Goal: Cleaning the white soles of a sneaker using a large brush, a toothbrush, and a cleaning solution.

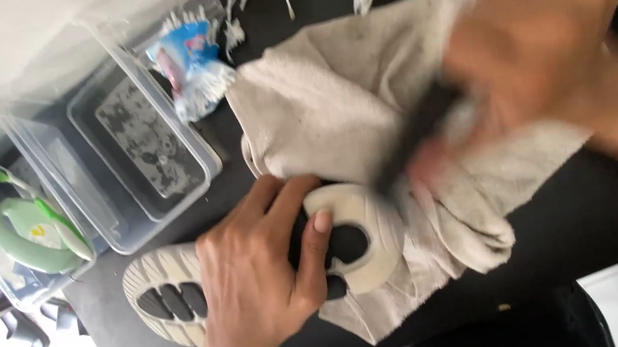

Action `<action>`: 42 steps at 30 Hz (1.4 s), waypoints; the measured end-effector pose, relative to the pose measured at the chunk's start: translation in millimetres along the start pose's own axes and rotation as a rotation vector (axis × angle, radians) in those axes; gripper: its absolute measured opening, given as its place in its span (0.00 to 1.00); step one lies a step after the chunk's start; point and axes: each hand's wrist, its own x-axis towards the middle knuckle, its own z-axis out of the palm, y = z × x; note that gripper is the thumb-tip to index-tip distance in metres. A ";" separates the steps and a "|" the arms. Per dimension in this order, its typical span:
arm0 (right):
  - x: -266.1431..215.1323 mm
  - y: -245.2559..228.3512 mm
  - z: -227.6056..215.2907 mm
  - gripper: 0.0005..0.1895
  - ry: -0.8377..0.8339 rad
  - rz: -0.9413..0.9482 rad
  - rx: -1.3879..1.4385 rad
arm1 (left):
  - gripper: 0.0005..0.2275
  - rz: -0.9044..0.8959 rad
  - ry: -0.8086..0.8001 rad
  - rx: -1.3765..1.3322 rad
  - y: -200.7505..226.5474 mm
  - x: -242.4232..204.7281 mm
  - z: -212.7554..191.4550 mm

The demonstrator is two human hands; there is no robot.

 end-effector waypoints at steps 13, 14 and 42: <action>16.4 -14.4 -12.3 0.48 -0.056 -0.060 0.446 | 0.17 -0.018 -0.034 -0.004 -1.0 0.5 2.6; 16.9 4.8 -3.1 0.54 0.011 -0.089 0.261 | 0.17 0.008 0.002 0.028 -3.1 3.8 1.8; 14.5 -89.3 -72.4 0.21 -0.522 1.898 1.183 | 0.19 -0.018 0.037 0.017 -4.6 -5.9 3.0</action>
